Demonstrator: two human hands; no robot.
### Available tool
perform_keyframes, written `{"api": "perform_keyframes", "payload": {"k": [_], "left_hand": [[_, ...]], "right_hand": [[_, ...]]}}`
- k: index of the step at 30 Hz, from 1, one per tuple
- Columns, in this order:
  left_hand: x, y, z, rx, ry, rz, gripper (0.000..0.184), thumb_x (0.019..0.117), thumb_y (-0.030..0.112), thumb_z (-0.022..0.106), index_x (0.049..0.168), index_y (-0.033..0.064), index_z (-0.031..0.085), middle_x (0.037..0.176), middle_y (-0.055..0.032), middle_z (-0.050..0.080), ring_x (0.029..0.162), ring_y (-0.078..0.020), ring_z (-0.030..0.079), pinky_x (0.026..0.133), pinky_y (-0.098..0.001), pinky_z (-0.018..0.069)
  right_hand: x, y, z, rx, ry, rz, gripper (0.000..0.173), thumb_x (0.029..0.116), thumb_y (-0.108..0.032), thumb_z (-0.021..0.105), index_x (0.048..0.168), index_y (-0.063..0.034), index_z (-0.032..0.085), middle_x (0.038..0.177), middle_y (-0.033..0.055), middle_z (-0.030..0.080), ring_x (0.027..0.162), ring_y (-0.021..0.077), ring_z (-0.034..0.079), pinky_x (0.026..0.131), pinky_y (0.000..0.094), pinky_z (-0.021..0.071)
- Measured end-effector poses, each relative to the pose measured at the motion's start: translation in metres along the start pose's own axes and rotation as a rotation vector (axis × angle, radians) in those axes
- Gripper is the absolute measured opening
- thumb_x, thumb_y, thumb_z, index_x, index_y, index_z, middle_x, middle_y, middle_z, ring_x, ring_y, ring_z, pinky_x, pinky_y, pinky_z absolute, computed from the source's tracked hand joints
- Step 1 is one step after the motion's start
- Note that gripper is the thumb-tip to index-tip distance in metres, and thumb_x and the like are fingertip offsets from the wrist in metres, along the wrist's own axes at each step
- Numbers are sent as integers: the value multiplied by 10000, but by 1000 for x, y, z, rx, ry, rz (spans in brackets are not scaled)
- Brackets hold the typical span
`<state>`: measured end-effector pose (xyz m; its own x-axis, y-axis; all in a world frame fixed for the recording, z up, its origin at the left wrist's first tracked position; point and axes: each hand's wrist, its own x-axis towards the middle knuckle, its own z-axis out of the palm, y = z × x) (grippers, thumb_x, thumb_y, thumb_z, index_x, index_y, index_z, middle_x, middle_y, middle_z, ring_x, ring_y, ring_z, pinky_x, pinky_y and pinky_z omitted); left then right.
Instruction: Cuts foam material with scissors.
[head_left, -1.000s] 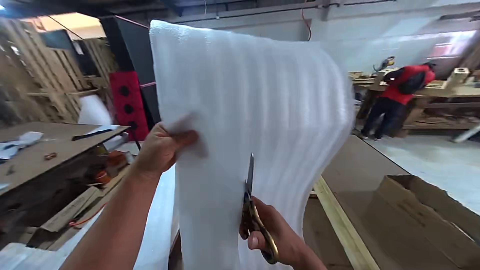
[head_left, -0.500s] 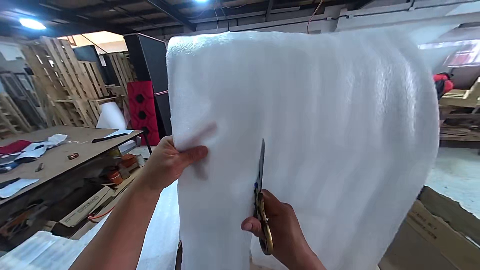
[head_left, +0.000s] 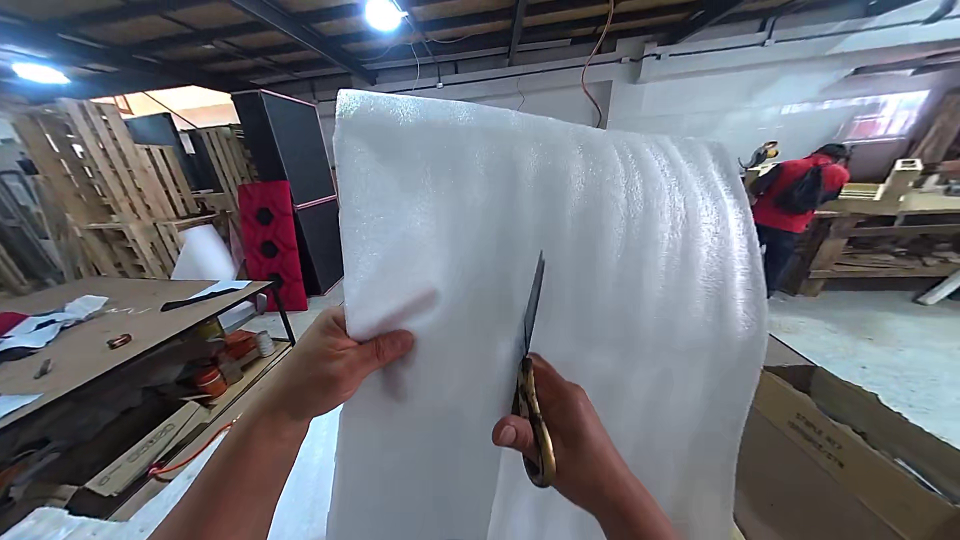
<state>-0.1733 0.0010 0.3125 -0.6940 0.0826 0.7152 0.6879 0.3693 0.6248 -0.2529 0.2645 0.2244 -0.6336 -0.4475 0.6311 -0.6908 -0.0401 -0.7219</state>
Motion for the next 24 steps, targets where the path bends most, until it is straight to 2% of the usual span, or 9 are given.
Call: {"api": "perform_keyframes", "payload": {"k": [4, 7, 9, 10, 13, 17, 19, 22, 24], "left_hand": [[1, 0, 4, 18, 2, -15, 195, 884, 87, 755, 1074, 128, 745, 958, -32, 768, 838, -123, 746, 751, -288, 645], [1, -2, 4, 19, -5, -42, 221, 865, 97, 778, 1077, 147, 741, 961, -23, 767, 856, -118, 745, 763, -284, 643], [0, -4, 4, 36, -30, -51, 206, 862, 119, 787, 1060, 161, 749, 950, -13, 770, 851, -110, 746, 759, -279, 644], [0, -5, 4, 42, -43, -50, 204, 865, 128, 787, 1062, 163, 745, 949, -10, 769, 849, -108, 746, 757, -278, 644], [2, -8, 4, 19, -84, -47, 178, 871, 116, 780, 1044, 149, 756, 932, -19, 768, 827, -112, 744, 740, -281, 642], [3, -15, 2, -17, -153, -81, 145, 888, 128, 769, 1030, 156, 759, 912, -9, 772, 801, -102, 746, 717, -276, 642], [3, -17, 3, 5, -174, -84, 130, 889, 162, 774, 1018, 170, 761, 895, 7, 773, 788, -90, 745, 707, -265, 640], [5, -23, 7, -22, -183, -76, 151, 885, 187, 787, 1033, 174, 759, 914, 5, 772, 812, -90, 743, 732, -264, 638], [4, -27, 7, -35, -196, -108, 135, 880, 178, 785, 1014, 176, 769, 900, 6, 774, 803, -87, 744, 729, -263, 636]], "right_hand": [[4, -4, 2, 86, 134, -2, 481, 827, -610, 762, 987, -158, 727, 673, -53, 671, 505, 71, 624, 439, 252, 557], [10, -7, -12, -11, 39, -13, 588, 815, -723, 687, 1045, -182, 676, 709, -98, 628, 574, 9, 583, 501, 208, 513], [17, -12, -22, -23, 1, -4, 646, 790, -757, 684, 1110, -197, 656, 724, -105, 627, 591, 6, 586, 518, 203, 519], [18, -14, -23, -4, 28, 7, 620, 782, -738, 711, 1099, -206, 672, 722, -91, 644, 581, 25, 601, 508, 211, 532], [15, -13, -20, 98, 123, 39, 485, 788, -635, 788, 955, -185, 723, 662, -3, 672, 497, 115, 627, 440, 273, 554], [22, -15, -37, 21, 11, 4, 604, 782, -723, 722, 1093, -209, 663, 721, -85, 646, 579, 29, 595, 504, 189, 514], [28, -22, -39, 10, 37, 13, 620, 768, -746, 719, 1088, -219, 650, 721, -84, 634, 571, 25, 587, 495, 187, 510], [28, -30, -30, 21, 203, 54, 490, 780, -674, 768, 960, -220, 725, 658, -29, 670, 491, 78, 613, 434, 228, 532], [29, -29, -32, -8, 171, 71, 538, 777, -720, 737, 993, -227, 716, 682, -44, 670, 515, 67, 610, 452, 219, 528]]}}
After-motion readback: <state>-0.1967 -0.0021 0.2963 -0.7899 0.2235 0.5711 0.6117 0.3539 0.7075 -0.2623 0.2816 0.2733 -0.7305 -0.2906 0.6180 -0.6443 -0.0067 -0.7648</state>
